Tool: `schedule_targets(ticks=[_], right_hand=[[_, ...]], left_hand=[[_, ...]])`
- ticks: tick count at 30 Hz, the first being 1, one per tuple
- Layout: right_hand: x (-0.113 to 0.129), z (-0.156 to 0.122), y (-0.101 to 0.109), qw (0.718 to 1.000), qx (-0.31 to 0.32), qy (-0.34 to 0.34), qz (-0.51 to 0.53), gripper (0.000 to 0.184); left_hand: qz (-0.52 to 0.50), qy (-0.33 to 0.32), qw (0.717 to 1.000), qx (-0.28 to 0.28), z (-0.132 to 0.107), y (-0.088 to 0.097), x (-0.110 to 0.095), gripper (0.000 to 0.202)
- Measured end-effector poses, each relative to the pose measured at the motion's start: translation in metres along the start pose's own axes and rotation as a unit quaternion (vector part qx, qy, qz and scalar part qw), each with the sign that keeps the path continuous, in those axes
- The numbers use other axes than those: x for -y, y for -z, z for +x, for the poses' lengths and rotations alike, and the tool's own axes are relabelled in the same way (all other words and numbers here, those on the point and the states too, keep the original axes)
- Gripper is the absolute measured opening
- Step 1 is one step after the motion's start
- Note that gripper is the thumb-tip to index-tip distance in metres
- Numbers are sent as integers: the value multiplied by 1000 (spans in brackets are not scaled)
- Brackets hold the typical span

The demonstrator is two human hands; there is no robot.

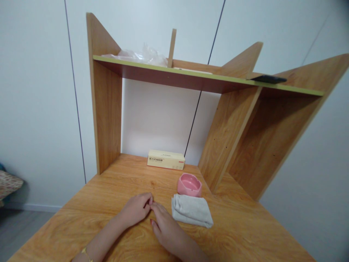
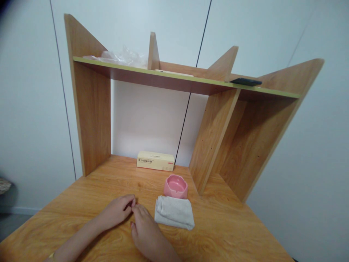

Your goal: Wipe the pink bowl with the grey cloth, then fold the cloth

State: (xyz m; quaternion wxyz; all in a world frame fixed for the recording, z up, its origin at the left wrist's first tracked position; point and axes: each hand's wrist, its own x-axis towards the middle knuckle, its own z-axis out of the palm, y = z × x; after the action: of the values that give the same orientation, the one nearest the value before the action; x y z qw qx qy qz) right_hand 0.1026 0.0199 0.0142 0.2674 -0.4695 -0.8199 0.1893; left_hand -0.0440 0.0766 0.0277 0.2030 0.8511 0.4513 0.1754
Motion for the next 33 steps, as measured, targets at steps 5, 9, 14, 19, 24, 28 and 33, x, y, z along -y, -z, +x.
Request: schedule_targets(ticks=[5,9,14,19,24,28,33], right_hand=[[0,0,0,1000,1,-1,-2,47],[1,0,0,1000,-6,1,0,47],[3,0,1,1000,-2,-3,-2,46],[1,0,0,1000,-2,-4,-3,47],[1,0,1,1000,0,-4,-1,48],[2,0,1,1000,5,-7,0,48],[2,0,1,1000,4,-4,2,47]], left_hand=[[1,-1,1000,0,0,0,1,15],[2,-2,1000,3,1,-1,2,16],[0,-1,1000,-3,1,-1,2,16],[2,9,1000,7,0,1,-1,16],[3,9,1000,24,1,3,0,16],[5,2,1000,19,1,2,1,16],[8,2,1000,15,1,2,0,16]])
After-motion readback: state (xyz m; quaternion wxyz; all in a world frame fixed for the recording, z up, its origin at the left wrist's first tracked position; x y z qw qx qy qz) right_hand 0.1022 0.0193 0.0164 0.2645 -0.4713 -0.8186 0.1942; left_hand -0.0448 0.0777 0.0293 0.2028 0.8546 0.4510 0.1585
